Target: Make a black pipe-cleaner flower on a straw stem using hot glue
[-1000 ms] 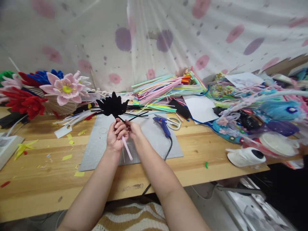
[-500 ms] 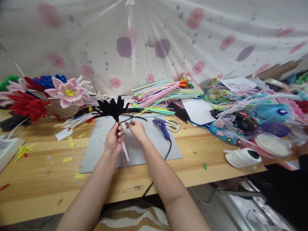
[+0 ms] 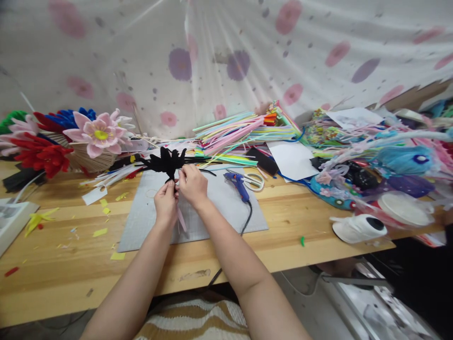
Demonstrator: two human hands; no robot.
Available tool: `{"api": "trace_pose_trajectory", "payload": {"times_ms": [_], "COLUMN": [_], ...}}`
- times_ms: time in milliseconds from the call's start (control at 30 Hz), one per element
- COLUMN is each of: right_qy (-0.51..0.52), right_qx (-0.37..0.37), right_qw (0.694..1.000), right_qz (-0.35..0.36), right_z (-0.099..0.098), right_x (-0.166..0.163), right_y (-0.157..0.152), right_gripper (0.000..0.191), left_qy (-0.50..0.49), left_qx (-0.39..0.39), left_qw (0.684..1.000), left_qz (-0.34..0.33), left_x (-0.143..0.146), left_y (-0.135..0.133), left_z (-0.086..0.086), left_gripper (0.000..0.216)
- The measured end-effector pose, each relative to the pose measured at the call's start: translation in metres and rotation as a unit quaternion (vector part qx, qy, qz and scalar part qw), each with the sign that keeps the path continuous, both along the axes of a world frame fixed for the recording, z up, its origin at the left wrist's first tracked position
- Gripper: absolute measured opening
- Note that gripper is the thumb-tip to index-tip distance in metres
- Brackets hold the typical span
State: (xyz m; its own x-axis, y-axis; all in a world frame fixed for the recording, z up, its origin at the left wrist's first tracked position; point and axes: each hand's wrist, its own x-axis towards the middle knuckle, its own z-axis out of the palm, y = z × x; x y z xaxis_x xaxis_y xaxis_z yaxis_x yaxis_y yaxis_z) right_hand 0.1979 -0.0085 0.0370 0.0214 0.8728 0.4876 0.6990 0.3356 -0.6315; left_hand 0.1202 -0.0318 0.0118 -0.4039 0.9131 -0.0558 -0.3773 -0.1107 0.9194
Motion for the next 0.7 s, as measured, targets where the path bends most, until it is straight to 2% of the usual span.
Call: {"api": "trace_pose_trajectory", "payload": {"times_ms": [133, 233, 300, 367, 467, 500, 533, 600, 633, 700], "right_qy": [0.096, 0.157, 0.249, 0.405, 0.606, 0.635, 0.645, 0.618, 0.586, 0.483], "right_qx": [-0.034, -0.064, -0.068, -0.069, -0.061, -0.068, -0.085, -0.138, -0.159, -0.165], "right_qw": [0.995, 0.985, 0.966, 0.912, 0.793, 0.77, 0.759, 0.771, 0.791, 0.855], "right_qz": [-0.023, 0.001, 0.005, -0.014, -0.01, 0.009, 0.033, 0.067, 0.073, 0.087], "right_z": [-0.009, -0.012, -0.01, -0.006, 0.001, 0.002, 0.002, 0.001, 0.001, 0.004], "right_x": [0.014, 0.019, 0.022, 0.028, 0.039, 0.042, 0.044, 0.042, 0.039, 0.027], "right_y": [0.008, 0.011, 0.013, 0.017, 0.022, 0.023, 0.024, 0.022, 0.021, 0.015], "right_gripper": [0.022, 0.022, 0.02, 0.017, 0.011, 0.011, 0.013, 0.015, 0.016, 0.022], "left_qy": [-0.002, 0.0, 0.003, 0.002, -0.005, -0.006, -0.005, 0.009, 0.024, 0.068], "left_qx": [-0.012, -0.019, -0.023, -0.03, -0.044, -0.048, -0.051, -0.049, -0.045, -0.03], "left_qw": [1.0, 1.0, 1.0, 0.999, 0.998, 0.998, 0.997, 0.997, 0.997, 0.995], "left_qz": [0.003, 0.009, 0.013, 0.021, 0.037, 0.044, 0.05, 0.062, 0.066, 0.064], "left_x": [0.0, 0.002, 0.002, 0.0, -0.007, -0.009, -0.01, -0.011, -0.011, -0.007], "left_y": [0.0, 0.001, 0.002, 0.002, 0.005, 0.005, 0.006, 0.008, 0.008, 0.011], "left_z": [0.0, -0.001, -0.003, -0.005, -0.007, -0.008, -0.008, -0.009, -0.01, -0.01], "left_gripper": [0.024, 0.024, 0.024, 0.025, 0.028, 0.028, 0.028, 0.027, 0.026, 0.022]}}
